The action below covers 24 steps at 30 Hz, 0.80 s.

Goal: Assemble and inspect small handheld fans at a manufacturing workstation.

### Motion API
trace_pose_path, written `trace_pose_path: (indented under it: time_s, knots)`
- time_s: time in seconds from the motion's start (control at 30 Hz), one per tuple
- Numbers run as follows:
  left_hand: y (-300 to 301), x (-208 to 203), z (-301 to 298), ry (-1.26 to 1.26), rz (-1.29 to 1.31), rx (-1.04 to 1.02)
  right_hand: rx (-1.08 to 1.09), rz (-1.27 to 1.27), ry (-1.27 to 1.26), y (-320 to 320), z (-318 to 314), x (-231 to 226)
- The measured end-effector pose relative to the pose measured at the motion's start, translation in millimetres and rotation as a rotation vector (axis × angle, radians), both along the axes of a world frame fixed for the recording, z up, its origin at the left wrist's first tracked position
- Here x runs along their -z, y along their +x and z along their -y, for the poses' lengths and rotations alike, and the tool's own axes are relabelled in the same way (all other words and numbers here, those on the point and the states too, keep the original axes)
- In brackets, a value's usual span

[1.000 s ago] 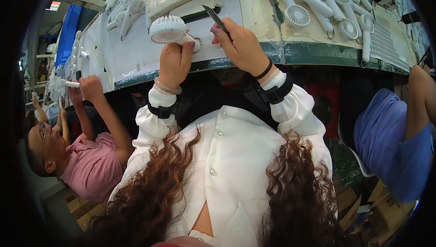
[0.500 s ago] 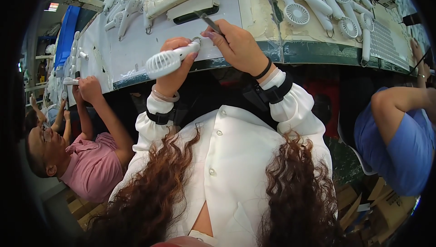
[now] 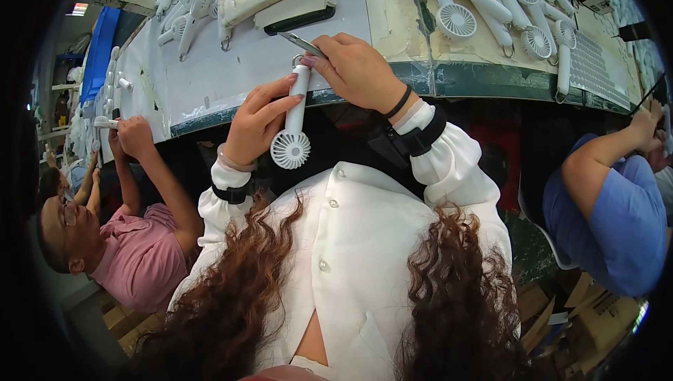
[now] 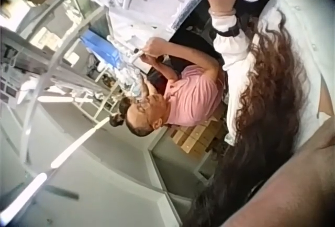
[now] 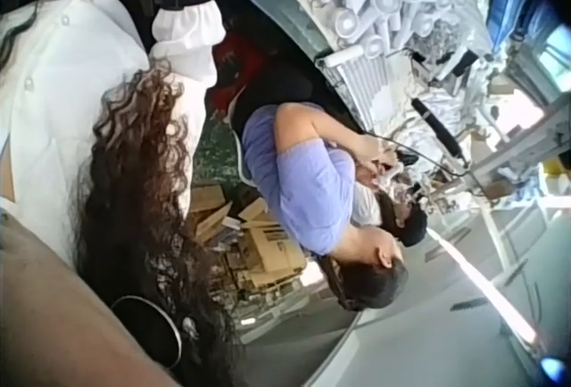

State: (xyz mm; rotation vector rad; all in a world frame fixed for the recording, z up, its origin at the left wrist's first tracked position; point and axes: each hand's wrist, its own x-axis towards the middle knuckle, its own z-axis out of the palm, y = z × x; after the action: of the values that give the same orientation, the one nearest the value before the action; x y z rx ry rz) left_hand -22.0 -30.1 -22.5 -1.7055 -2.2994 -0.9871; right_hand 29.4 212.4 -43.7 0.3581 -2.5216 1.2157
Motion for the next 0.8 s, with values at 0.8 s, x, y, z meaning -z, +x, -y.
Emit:
trace_pose_path:
  time_s: [0.8]
  knots:
    - [26, -17, -12, -0.236, 0.321, -0.508, 0.197, -0.063, 0.178, 25, 6, -6]
